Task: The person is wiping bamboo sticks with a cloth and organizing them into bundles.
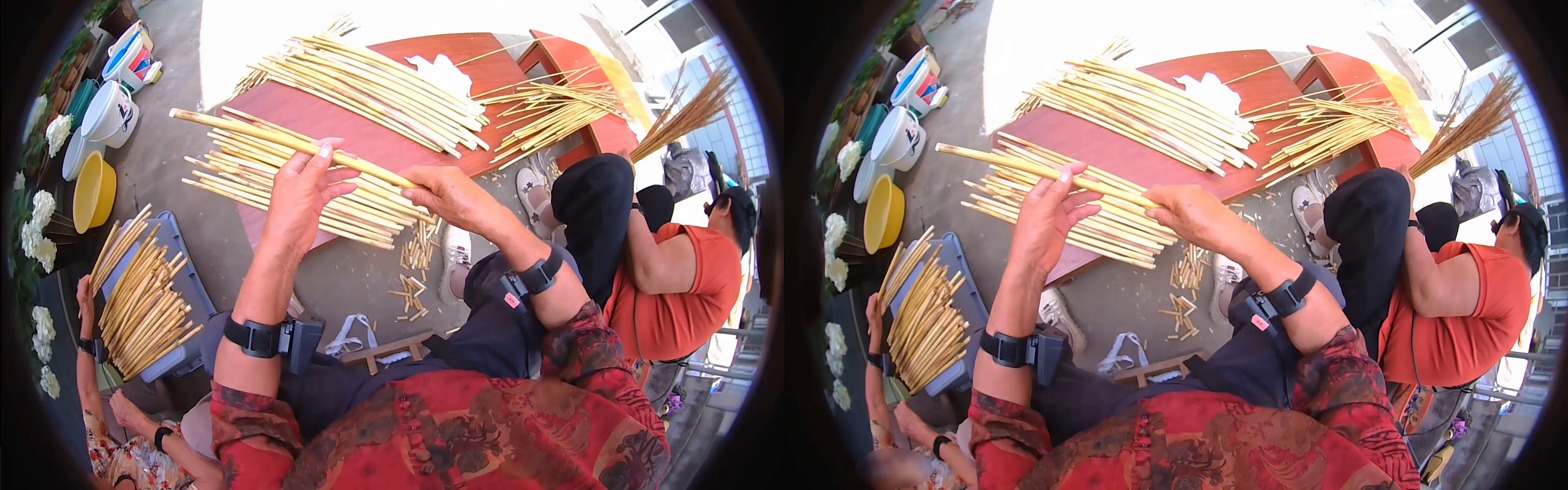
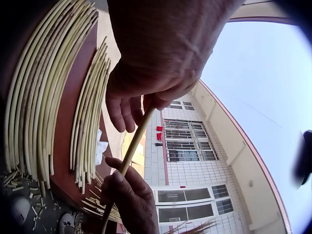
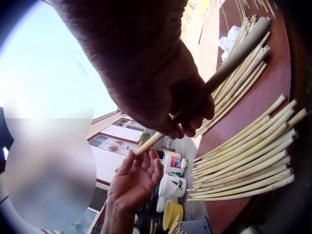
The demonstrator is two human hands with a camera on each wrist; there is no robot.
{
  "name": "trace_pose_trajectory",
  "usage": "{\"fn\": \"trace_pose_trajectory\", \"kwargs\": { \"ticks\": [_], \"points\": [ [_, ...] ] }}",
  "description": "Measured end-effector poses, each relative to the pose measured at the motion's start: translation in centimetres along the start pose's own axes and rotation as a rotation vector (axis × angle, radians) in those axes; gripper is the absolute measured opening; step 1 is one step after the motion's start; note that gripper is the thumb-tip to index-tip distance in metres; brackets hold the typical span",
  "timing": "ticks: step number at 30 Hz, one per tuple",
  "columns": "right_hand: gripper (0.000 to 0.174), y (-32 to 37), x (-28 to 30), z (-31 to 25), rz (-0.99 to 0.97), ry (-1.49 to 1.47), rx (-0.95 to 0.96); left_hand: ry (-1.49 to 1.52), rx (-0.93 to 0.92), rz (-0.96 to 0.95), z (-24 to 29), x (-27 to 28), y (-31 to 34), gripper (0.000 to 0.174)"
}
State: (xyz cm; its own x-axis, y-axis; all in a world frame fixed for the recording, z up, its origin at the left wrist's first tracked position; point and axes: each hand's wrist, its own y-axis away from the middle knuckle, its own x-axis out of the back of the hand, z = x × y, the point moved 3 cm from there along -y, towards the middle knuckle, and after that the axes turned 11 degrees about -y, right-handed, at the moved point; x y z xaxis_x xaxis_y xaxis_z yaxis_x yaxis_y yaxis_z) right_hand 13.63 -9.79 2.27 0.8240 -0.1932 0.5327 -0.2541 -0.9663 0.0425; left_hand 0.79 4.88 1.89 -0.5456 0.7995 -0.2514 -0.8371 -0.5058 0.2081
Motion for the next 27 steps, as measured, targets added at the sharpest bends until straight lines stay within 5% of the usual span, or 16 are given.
{"fn": "trace_pose_trajectory", "kwargs": {
  "ticks": [2, 6, 9, 11, 14, 20, 27],
  "points": [
    [0.024, 0.4, 0.2, -0.1, -0.059, -0.073, -0.135, -0.018, 0.023, -0.014, 0.1, -0.3, 0.3, 0.032],
    [0.023, 1.1, 0.1, 0.3, -0.084, -0.192, -0.274, -0.628, -0.231, -0.111, -1.0, -1.7, 0.3, 0.033],
    [0.023, 1.1, -0.3, 0.0, -0.058, -0.185, -0.240, -0.771, -0.261, -0.090, -1.0, -1.7, 0.7, 0.036],
    [0.023, 1.0, -0.5, 0.0, -0.038, -0.204, -0.253, -1.376, -0.532, -0.030, -1.0, -2.2, 1.3, 0.041],
    [0.022, 0.6, -0.5, -0.2, 0.029, -0.117, -0.195, -1.578, -0.654, 0.020, -1.9, -2.6, 2.2, 0.036],
    [0.021, -0.1, -0.5, 0.7, 0.109, 0.004, -0.154, -1.605, -0.834, -0.167, -0.6, -3.1, 4.1, 0.016],
    [0.021, -0.7, -1.6, 0.6, 0.096, 0.243, -0.053, -1.470, -0.814, -0.395, 4.4, -7.0, 8.2, 0.008]
  ]
}}
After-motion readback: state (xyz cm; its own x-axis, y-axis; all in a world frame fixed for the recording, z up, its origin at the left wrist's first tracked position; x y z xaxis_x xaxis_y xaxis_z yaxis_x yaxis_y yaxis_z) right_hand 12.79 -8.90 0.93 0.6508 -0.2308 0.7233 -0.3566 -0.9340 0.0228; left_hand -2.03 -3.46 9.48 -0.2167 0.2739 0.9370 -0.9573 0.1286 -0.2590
